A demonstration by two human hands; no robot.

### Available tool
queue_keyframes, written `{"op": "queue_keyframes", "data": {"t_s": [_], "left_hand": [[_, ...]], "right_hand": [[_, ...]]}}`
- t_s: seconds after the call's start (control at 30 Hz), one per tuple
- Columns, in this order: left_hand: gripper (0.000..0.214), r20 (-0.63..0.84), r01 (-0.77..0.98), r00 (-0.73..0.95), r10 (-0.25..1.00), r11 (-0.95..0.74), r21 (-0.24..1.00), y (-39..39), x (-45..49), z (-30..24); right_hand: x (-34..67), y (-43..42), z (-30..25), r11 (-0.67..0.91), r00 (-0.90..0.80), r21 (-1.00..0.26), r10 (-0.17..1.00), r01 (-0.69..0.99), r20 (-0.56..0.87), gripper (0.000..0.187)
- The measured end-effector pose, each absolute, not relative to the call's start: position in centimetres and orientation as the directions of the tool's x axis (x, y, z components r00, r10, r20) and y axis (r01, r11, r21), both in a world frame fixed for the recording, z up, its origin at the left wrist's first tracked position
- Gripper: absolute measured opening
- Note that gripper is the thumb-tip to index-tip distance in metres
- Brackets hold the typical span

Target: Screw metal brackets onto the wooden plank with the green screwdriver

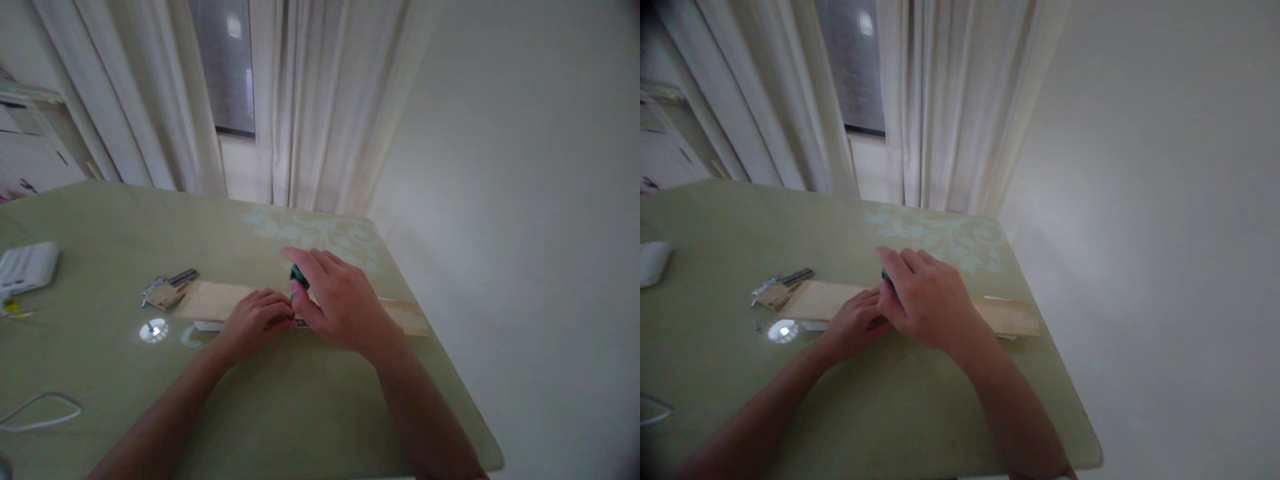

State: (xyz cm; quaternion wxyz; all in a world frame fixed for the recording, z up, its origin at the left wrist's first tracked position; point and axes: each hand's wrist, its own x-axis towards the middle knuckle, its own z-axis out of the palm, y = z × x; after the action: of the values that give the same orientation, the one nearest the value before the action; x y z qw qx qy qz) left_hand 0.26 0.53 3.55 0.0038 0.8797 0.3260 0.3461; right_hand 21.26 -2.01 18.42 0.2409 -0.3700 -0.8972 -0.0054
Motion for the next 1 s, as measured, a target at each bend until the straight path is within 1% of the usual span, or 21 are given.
{"op": "queue_keyframes", "data": {"t_s": [0.13, 0.3, 0.37, 0.47, 0.53, 0.6, 0.67, 0.77, 0.87, 1.0], "left_hand": [[0.014, 0.584, 0.575, 0.556, 0.591, -0.781, 0.242, 0.47, 0.31, 3.59], [0.020, 0.603, 0.572, 0.553, 0.575, -0.788, 0.227, 0.31, 0.29, 3.58], [0.021, 0.611, 0.570, 0.549, 0.570, -0.790, 0.225, 0.30, 0.28, 3.51], [0.019, 0.611, 0.574, 0.545, 0.574, -0.787, 0.227, 0.37, 0.26, 3.35], [0.017, 0.604, 0.571, 0.550, 0.577, -0.787, 0.232, 0.44, 0.25, 3.22], [0.017, 0.606, 0.568, 0.550, 0.574, -0.789, 0.232, 0.49, 0.24, 3.10], [0.015, 0.625, 0.568, 0.538, 0.566, -0.791, 0.227, 0.52, 0.25, 2.99], [0.014, 0.650, 0.564, 0.520, 0.554, -0.794, 0.226, 0.52, 0.31, 2.98], [0.016, 0.655, 0.560, 0.519, 0.549, -0.797, 0.226, 0.50, 0.38, 3.12], [0.017, 0.631, 0.554, 0.530, 0.566, -0.795, 0.247, 0.48, 0.44, 3.29]], "right_hand": [[21.33, -1.86, 18.41, 0.666, -0.564, -0.160, 0.717, 0.729, 0.410, 0.036], [21.41, -1.93, 18.37, 0.760, -0.651, -0.146, 0.625, 0.633, 0.431, 0.037], [21.36, -1.96, 18.37, 0.764, -0.652, -0.133, 0.617, 0.632, 0.441, 0.039], [21.28, -1.93, 18.37, 0.702, -0.601, -0.103, 0.668, 0.705, 0.439, 0.033], [21.28, -1.90, 18.35, 0.668, -0.575, -0.094, 0.696, 0.738, 0.430, 0.032], [21.30, -1.90, 18.33, 0.689, -0.594, -0.100, 0.681, 0.718, 0.429, 0.030], [21.30, -1.97, 18.33, 0.738, -0.634, -0.113, 0.638, 0.665, 0.437, 0.028], [21.25, -2.11, 18.39, 0.771, -0.658, -0.144, 0.611, 0.620, 0.441, 0.035], [21.20, -2.08, 18.41, 0.735, -0.619, -0.155, 0.649, 0.660, 0.442, 0.041], [21.26, -1.77, 18.34, 0.635, -0.532, -0.124, 0.725, 0.763, 0.438, 0.040]]}}
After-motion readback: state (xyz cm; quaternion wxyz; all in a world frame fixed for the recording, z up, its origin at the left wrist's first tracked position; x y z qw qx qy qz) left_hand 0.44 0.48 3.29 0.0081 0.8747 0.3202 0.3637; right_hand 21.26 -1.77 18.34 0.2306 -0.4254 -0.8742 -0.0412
